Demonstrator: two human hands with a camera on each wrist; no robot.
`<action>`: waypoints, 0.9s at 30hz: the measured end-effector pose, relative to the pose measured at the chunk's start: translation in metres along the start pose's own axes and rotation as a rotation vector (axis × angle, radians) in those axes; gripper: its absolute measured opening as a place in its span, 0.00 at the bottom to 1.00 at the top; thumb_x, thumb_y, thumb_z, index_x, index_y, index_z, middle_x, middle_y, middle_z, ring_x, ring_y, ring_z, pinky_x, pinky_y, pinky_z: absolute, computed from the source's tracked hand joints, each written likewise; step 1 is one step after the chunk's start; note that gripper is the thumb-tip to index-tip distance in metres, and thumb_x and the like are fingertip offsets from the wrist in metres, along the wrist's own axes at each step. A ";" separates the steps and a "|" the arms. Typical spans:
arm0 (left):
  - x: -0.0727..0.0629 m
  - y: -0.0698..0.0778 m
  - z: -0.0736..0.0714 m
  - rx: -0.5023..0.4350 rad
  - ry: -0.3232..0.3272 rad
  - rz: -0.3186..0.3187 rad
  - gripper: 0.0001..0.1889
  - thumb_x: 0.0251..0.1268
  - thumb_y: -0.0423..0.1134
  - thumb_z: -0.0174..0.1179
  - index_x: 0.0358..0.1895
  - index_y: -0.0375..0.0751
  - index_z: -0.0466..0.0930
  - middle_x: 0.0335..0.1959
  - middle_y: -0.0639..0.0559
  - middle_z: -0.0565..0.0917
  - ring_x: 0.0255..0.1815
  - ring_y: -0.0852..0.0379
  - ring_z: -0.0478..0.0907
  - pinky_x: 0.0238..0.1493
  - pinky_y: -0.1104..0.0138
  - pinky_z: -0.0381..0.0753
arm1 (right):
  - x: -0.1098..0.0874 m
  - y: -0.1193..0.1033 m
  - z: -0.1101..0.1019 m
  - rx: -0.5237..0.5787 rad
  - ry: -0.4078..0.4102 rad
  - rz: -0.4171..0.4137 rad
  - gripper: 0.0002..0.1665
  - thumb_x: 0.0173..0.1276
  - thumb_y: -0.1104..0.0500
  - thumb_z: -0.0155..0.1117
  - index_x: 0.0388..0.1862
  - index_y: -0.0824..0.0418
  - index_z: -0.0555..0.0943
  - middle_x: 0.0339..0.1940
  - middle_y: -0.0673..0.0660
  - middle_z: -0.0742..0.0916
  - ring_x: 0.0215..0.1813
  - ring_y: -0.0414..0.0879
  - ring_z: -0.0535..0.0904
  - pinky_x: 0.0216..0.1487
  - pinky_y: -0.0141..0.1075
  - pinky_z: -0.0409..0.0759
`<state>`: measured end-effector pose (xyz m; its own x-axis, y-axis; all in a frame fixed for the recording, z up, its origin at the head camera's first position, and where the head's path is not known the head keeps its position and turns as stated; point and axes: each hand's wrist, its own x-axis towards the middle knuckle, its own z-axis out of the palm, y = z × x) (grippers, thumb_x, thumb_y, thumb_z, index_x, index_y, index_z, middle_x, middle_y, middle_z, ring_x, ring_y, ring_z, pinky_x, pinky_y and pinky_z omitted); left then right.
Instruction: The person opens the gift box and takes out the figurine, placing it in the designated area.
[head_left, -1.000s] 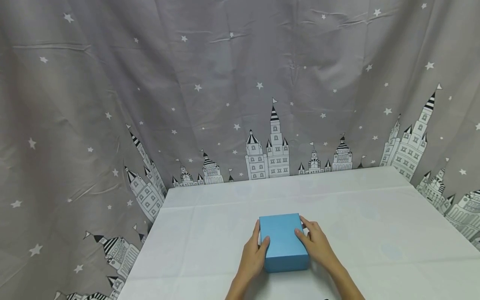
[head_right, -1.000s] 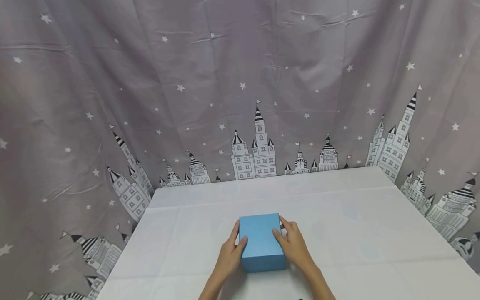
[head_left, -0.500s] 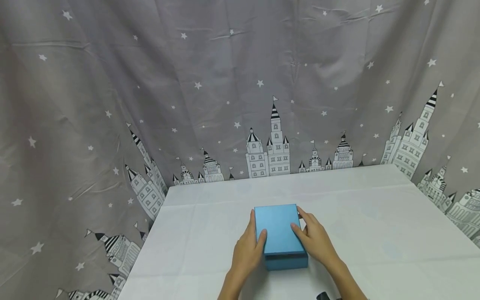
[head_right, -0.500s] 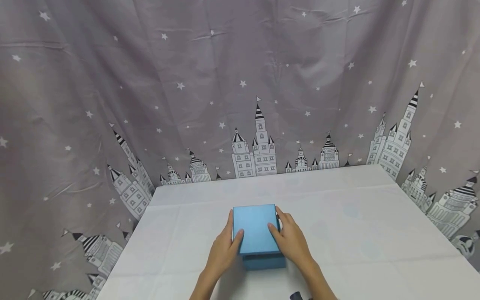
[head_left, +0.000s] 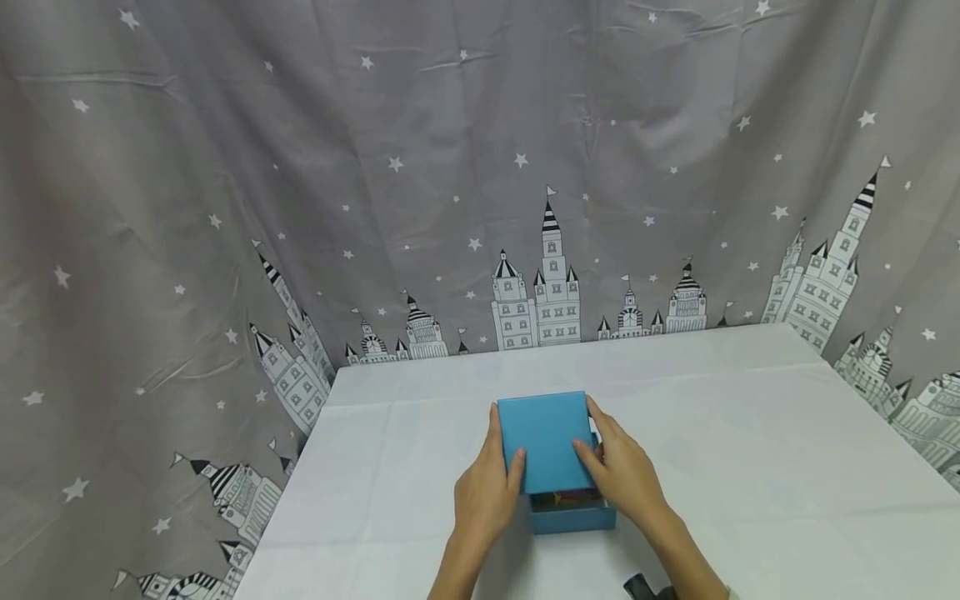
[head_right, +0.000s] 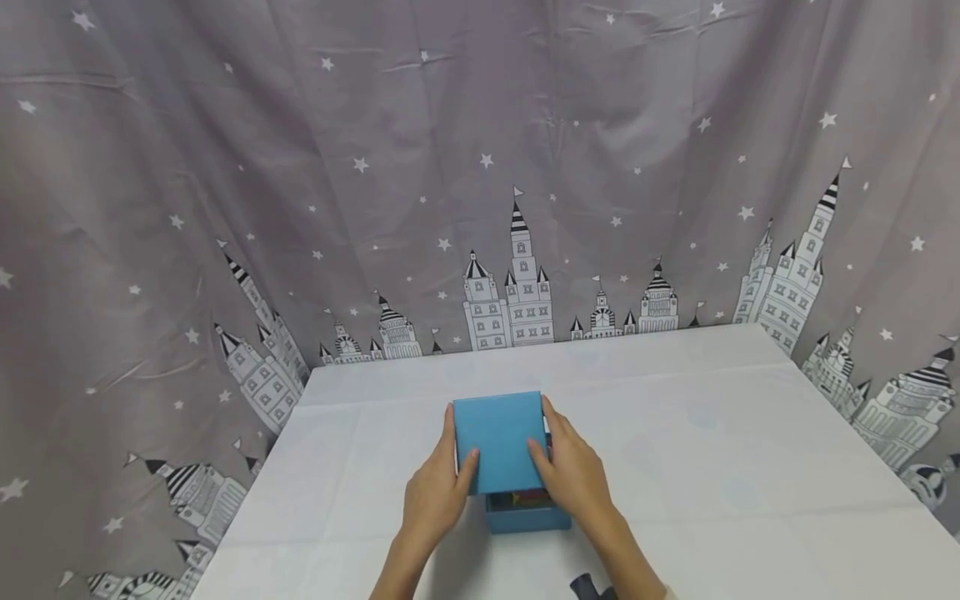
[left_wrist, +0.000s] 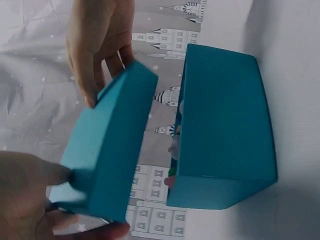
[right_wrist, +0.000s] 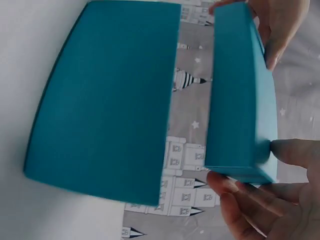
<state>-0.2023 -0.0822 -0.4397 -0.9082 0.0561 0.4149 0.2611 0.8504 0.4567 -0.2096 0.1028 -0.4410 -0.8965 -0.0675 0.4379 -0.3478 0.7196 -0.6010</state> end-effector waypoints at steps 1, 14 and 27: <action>0.001 0.001 -0.001 0.017 0.024 0.002 0.36 0.67 0.47 0.53 0.72 0.35 0.48 0.62 0.40 0.70 0.30 0.49 0.82 0.26 0.62 0.80 | 0.000 -0.002 0.000 0.000 0.006 -0.007 0.39 0.63 0.57 0.63 0.69 0.66 0.60 0.44 0.59 0.80 0.25 0.38 0.68 0.23 0.31 0.69; 0.001 0.008 -0.001 -0.102 0.061 -0.117 0.43 0.61 0.48 0.59 0.72 0.36 0.44 0.62 0.35 0.68 0.38 0.40 0.81 0.35 0.54 0.82 | 0.004 -0.021 0.009 0.155 -0.036 0.018 0.48 0.66 0.48 0.59 0.72 0.68 0.47 0.69 0.69 0.61 0.65 0.65 0.61 0.59 0.58 0.63; -0.003 0.017 0.007 -0.438 0.154 -0.105 0.42 0.65 0.53 0.54 0.73 0.41 0.41 0.69 0.38 0.58 0.59 0.34 0.66 0.48 0.41 0.70 | 0.003 -0.031 0.020 0.431 0.085 0.048 0.46 0.65 0.51 0.61 0.71 0.61 0.45 0.68 0.71 0.62 0.64 0.68 0.62 0.55 0.64 0.62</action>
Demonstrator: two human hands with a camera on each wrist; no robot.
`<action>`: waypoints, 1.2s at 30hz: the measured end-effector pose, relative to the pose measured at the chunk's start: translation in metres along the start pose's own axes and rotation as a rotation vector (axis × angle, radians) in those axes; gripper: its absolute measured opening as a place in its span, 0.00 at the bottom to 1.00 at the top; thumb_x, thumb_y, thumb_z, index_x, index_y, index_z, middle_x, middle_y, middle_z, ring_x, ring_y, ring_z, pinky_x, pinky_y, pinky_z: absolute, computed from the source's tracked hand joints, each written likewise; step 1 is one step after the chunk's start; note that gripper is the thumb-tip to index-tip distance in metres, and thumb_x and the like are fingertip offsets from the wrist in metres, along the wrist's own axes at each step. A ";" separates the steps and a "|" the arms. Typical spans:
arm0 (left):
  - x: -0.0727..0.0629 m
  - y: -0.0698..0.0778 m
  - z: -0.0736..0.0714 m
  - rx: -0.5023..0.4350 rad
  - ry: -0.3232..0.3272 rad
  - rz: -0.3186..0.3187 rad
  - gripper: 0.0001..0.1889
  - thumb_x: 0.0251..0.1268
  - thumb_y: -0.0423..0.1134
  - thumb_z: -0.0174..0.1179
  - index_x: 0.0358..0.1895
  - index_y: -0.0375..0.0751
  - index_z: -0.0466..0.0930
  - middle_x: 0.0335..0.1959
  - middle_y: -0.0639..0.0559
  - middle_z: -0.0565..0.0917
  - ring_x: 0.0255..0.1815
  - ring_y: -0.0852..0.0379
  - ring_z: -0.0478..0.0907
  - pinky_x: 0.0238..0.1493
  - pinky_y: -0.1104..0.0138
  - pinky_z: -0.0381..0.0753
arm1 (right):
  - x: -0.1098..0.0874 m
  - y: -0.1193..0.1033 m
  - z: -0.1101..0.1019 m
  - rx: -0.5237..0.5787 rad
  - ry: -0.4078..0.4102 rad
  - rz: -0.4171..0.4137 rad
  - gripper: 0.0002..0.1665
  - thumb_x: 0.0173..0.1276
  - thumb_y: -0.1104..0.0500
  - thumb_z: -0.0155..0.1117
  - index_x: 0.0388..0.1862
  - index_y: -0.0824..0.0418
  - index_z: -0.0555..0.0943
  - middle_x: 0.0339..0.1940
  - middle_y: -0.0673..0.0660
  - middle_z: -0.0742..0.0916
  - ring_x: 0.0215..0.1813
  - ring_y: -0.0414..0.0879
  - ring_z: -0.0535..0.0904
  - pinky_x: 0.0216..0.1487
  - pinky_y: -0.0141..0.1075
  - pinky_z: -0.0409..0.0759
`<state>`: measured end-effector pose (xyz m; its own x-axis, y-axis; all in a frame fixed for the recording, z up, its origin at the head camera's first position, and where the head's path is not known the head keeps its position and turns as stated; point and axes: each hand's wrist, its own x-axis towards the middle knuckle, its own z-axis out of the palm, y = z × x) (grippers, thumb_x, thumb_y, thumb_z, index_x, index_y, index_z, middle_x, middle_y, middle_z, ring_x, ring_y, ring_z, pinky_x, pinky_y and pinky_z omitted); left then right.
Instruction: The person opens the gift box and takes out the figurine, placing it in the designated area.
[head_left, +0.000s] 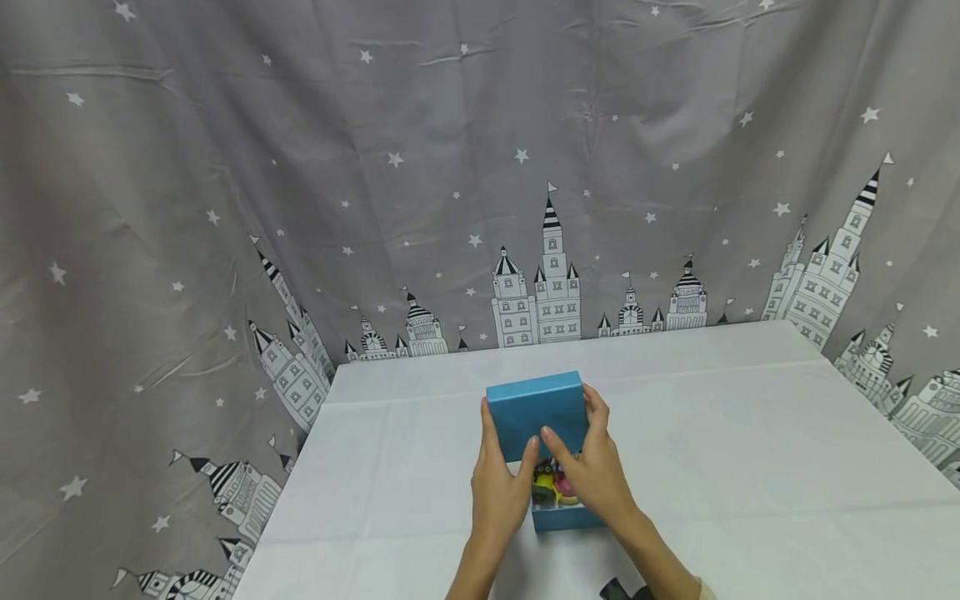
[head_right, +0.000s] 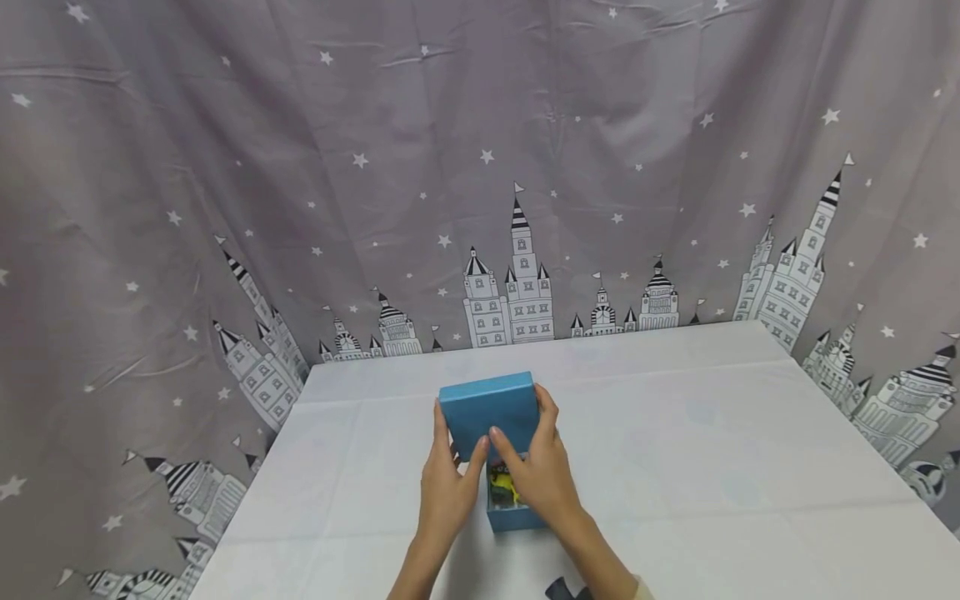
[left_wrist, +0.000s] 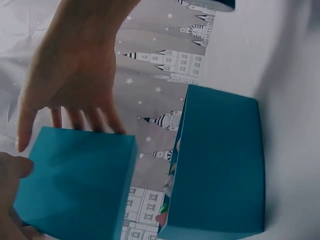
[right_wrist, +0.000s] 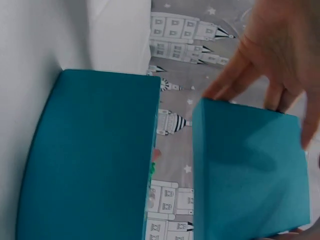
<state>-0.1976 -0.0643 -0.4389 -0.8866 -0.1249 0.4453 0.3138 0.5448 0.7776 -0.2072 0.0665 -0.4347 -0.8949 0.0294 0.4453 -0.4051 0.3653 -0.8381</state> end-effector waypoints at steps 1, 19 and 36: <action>-0.001 0.001 0.001 -0.023 0.011 0.000 0.42 0.64 0.53 0.54 0.73 0.41 0.42 0.69 0.38 0.59 0.59 0.34 0.66 0.48 0.40 0.69 | 0.000 0.000 0.001 0.024 0.013 -0.007 0.46 0.65 0.52 0.61 0.71 0.61 0.45 0.69 0.71 0.61 0.65 0.67 0.61 0.55 0.64 0.62; -0.004 0.000 0.010 -0.421 0.224 0.157 0.31 0.62 0.39 0.54 0.64 0.38 0.50 0.66 0.39 0.56 0.66 0.30 0.52 0.57 0.34 0.52 | -0.008 -0.003 0.009 0.302 0.103 -0.086 0.34 0.66 0.66 0.56 0.65 0.66 0.52 0.69 0.60 0.64 0.66 0.58 0.62 0.61 0.29 0.65; -0.004 -0.011 0.009 -0.434 0.231 0.257 0.38 0.58 0.42 0.57 0.70 0.36 0.51 0.70 0.41 0.55 0.65 0.35 0.56 0.64 0.71 0.60 | -0.010 -0.001 0.008 0.357 0.030 -0.163 0.44 0.61 0.66 0.56 0.74 0.57 0.50 0.70 0.65 0.62 0.59 0.59 0.69 0.53 0.31 0.74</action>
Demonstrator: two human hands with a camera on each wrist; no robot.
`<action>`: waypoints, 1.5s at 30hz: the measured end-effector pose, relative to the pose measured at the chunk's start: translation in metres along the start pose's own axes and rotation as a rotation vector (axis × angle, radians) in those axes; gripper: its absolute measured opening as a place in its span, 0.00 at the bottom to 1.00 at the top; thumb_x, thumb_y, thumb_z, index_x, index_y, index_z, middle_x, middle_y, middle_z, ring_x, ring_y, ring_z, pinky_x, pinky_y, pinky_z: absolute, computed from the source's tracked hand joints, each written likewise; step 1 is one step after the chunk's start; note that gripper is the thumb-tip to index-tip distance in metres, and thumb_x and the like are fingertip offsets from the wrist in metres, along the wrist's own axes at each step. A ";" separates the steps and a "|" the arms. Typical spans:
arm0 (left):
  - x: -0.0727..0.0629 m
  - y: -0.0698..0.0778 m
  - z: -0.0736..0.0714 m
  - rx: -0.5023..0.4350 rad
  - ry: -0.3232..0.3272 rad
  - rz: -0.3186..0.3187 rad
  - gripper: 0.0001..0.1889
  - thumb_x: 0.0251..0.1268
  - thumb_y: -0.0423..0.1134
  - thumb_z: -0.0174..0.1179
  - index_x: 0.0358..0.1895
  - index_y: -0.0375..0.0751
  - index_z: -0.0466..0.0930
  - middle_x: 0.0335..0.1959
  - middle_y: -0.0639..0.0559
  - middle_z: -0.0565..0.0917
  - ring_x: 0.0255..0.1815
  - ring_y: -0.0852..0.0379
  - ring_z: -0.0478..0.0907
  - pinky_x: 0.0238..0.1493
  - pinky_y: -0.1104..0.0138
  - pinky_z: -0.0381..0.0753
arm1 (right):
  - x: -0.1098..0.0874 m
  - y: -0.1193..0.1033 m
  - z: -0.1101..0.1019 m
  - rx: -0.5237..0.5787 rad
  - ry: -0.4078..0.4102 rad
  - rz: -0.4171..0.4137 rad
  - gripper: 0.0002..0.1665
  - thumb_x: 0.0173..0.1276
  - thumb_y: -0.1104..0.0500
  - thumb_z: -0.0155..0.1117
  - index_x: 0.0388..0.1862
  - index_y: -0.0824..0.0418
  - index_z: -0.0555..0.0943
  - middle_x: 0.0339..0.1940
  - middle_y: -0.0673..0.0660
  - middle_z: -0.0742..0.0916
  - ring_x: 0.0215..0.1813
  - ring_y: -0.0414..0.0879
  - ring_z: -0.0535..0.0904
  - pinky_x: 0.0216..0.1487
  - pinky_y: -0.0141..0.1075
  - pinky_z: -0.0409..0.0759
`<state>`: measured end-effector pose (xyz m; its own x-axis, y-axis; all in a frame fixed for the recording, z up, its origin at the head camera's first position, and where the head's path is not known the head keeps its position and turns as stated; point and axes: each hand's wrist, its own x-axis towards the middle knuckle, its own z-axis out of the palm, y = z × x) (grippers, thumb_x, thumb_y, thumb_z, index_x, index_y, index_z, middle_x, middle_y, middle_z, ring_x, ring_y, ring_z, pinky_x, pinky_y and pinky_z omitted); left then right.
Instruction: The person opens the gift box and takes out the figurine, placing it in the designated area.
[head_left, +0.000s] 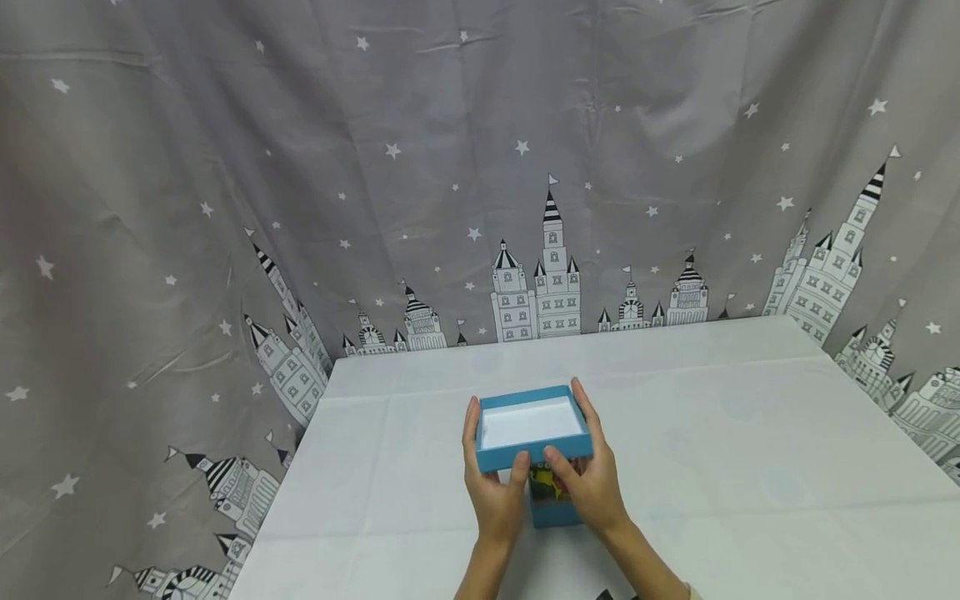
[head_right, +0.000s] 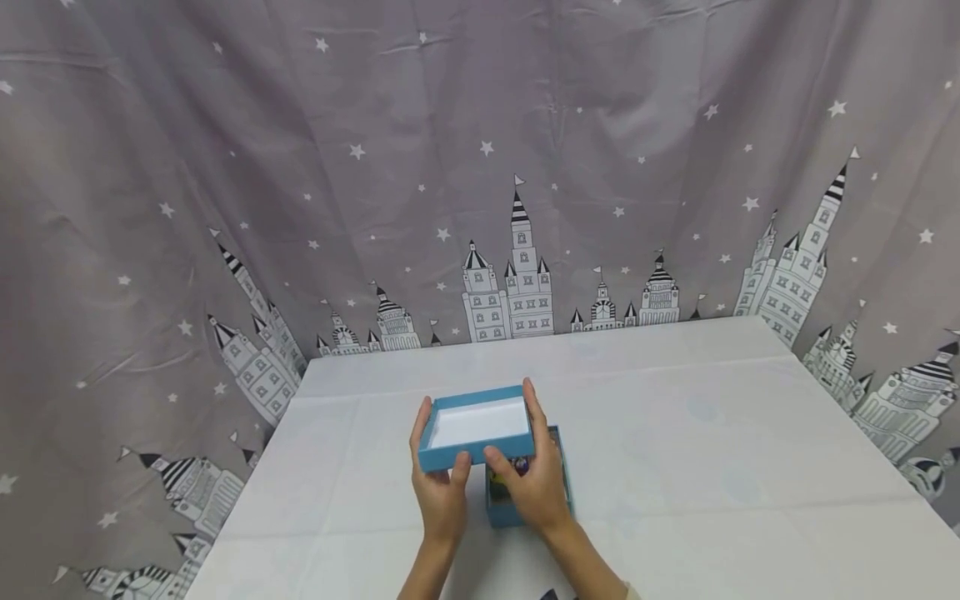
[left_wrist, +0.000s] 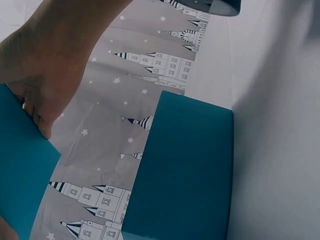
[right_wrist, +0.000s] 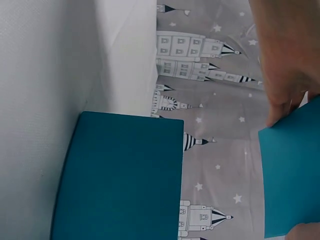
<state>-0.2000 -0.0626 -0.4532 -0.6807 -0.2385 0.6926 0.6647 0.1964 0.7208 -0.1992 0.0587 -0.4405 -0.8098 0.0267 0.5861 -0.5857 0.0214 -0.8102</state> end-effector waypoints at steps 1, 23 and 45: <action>0.000 -0.001 0.000 -0.007 -0.001 0.008 0.38 0.58 0.42 0.57 0.70 0.35 0.52 0.70 0.41 0.55 0.65 0.34 0.56 0.64 0.70 0.60 | 0.000 0.000 0.000 0.013 -0.012 -0.004 0.45 0.61 0.66 0.56 0.74 0.57 0.49 0.69 0.65 0.62 0.54 0.58 0.73 0.48 0.30 0.77; 0.009 -0.026 -0.052 0.002 0.017 -0.020 0.34 0.57 0.35 0.56 0.67 0.33 0.55 0.70 0.42 0.56 0.65 0.35 0.57 0.64 0.68 0.61 | 0.000 0.003 0.041 -0.097 -0.158 0.270 0.51 0.64 0.49 0.60 0.75 0.58 0.41 0.71 0.65 0.59 0.67 0.62 0.59 0.61 0.57 0.63; -0.012 -0.085 -0.126 0.105 -0.084 -0.237 0.29 0.63 0.29 0.50 0.68 0.32 0.55 0.66 0.33 0.62 0.61 0.35 0.63 0.56 0.79 0.66 | -0.030 0.044 0.109 -0.168 -0.233 0.487 0.57 0.64 0.38 0.55 0.70 0.76 0.41 0.69 0.75 0.56 0.68 0.67 0.54 0.65 0.57 0.55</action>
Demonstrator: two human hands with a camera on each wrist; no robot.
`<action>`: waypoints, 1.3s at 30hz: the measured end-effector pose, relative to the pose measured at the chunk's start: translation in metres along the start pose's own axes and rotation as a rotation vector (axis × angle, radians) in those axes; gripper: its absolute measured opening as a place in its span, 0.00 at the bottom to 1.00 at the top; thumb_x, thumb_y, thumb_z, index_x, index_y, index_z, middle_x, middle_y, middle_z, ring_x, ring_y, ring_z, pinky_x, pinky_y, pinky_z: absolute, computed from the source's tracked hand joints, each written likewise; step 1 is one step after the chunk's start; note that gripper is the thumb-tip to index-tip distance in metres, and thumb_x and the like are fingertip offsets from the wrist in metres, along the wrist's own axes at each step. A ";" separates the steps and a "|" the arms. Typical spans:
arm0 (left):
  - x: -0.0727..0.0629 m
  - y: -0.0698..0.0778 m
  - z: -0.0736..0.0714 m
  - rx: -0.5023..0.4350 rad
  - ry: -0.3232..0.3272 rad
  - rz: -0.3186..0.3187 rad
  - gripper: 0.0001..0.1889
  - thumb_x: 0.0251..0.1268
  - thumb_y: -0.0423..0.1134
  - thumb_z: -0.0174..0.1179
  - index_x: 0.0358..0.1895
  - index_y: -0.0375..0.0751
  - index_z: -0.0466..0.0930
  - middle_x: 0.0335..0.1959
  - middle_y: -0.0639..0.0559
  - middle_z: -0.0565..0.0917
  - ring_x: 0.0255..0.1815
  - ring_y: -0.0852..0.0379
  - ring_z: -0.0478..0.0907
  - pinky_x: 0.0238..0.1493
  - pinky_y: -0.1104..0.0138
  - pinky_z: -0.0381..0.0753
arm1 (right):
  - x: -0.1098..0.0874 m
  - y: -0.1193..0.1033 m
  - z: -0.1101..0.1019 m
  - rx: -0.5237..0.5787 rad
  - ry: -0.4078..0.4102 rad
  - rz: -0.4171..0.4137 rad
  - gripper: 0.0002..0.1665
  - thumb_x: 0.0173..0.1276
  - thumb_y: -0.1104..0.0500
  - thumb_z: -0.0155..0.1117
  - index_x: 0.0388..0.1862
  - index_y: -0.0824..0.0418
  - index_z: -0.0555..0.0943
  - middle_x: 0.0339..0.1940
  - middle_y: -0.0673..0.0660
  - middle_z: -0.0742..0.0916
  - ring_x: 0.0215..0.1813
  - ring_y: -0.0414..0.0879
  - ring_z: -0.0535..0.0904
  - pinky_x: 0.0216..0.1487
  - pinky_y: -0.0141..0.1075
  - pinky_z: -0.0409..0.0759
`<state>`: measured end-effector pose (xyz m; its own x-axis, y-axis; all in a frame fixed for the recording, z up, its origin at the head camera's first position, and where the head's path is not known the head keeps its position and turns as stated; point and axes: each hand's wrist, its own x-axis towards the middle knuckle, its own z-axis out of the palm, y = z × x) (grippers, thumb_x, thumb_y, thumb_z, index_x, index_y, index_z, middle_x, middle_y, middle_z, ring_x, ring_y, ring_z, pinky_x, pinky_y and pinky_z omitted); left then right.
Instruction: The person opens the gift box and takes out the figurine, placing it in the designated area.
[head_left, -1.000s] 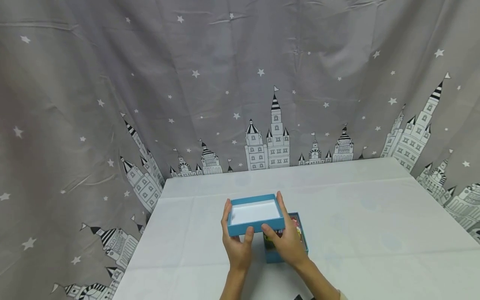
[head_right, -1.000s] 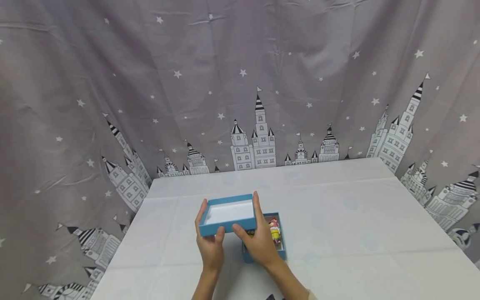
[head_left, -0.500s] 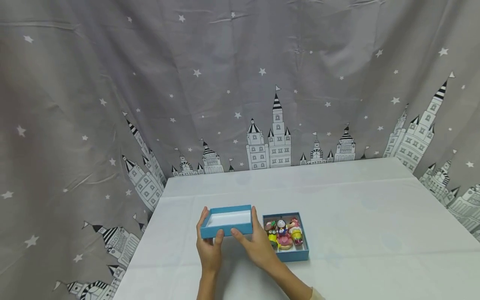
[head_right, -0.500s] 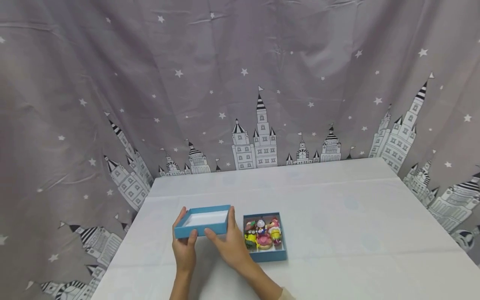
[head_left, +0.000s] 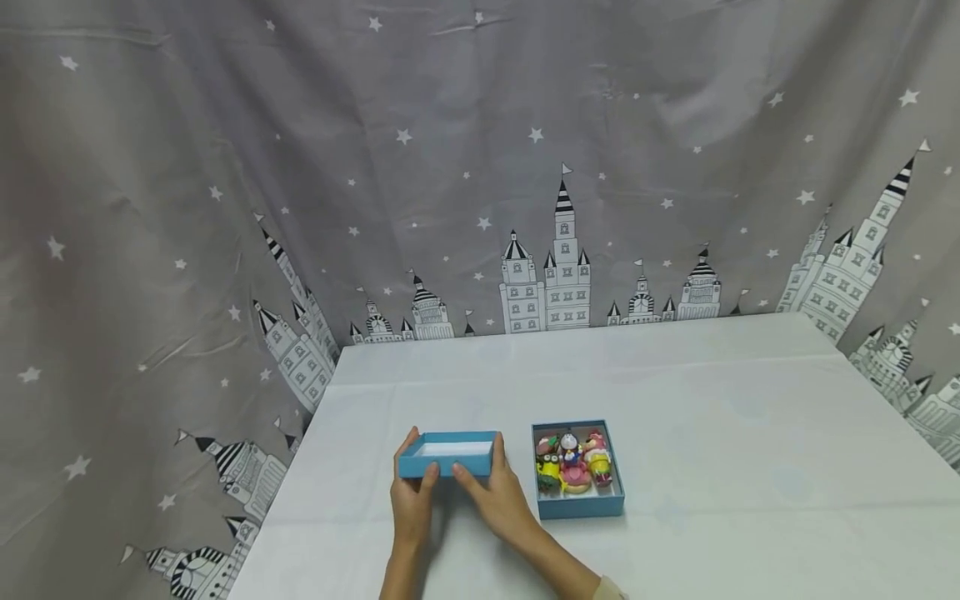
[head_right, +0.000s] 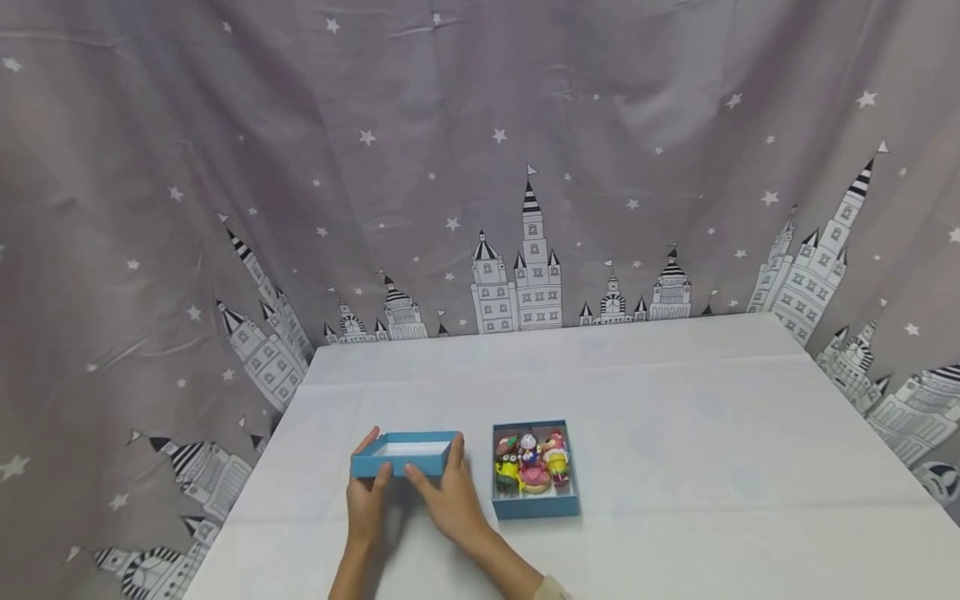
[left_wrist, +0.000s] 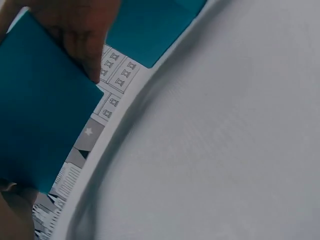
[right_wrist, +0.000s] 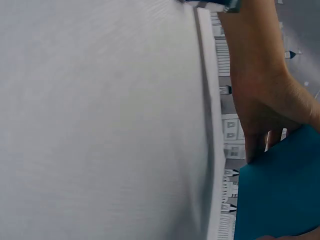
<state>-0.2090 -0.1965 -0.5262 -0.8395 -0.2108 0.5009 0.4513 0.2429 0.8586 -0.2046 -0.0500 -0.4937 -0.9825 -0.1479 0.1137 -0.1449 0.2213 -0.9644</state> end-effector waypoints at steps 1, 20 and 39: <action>0.000 -0.002 0.000 0.002 -0.007 -0.013 0.29 0.63 0.30 0.50 0.68 0.33 0.55 0.65 0.33 0.62 0.61 0.36 0.64 0.56 0.80 0.66 | 0.000 0.001 0.000 -0.006 -0.001 0.003 0.57 0.64 0.38 0.55 0.70 0.76 0.41 0.69 0.75 0.56 0.68 0.67 0.53 0.65 0.56 0.55; -0.006 -0.014 -0.001 0.094 -0.090 -0.132 0.28 0.64 0.34 0.53 0.67 0.35 0.57 0.62 0.33 0.67 0.62 0.40 0.66 0.55 0.83 0.62 | -0.001 0.020 0.003 -0.009 0.006 0.061 0.57 0.64 0.38 0.55 0.69 0.78 0.42 0.67 0.78 0.57 0.68 0.68 0.53 0.66 0.57 0.52; 0.001 -0.007 -0.028 0.080 -0.258 -0.291 0.36 0.62 0.41 0.58 0.70 0.34 0.53 0.68 0.39 0.60 0.67 0.40 0.58 0.65 0.50 0.56 | -0.004 0.027 0.006 -0.044 -0.015 -0.003 0.57 0.63 0.40 0.58 0.70 0.77 0.42 0.68 0.75 0.59 0.67 0.66 0.57 0.64 0.57 0.57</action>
<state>-0.2046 -0.2251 -0.5292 -0.9820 -0.0390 0.1850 0.1667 0.2831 0.9445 -0.2035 -0.0494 -0.5220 -0.9803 -0.1626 0.1124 -0.1528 0.2626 -0.9527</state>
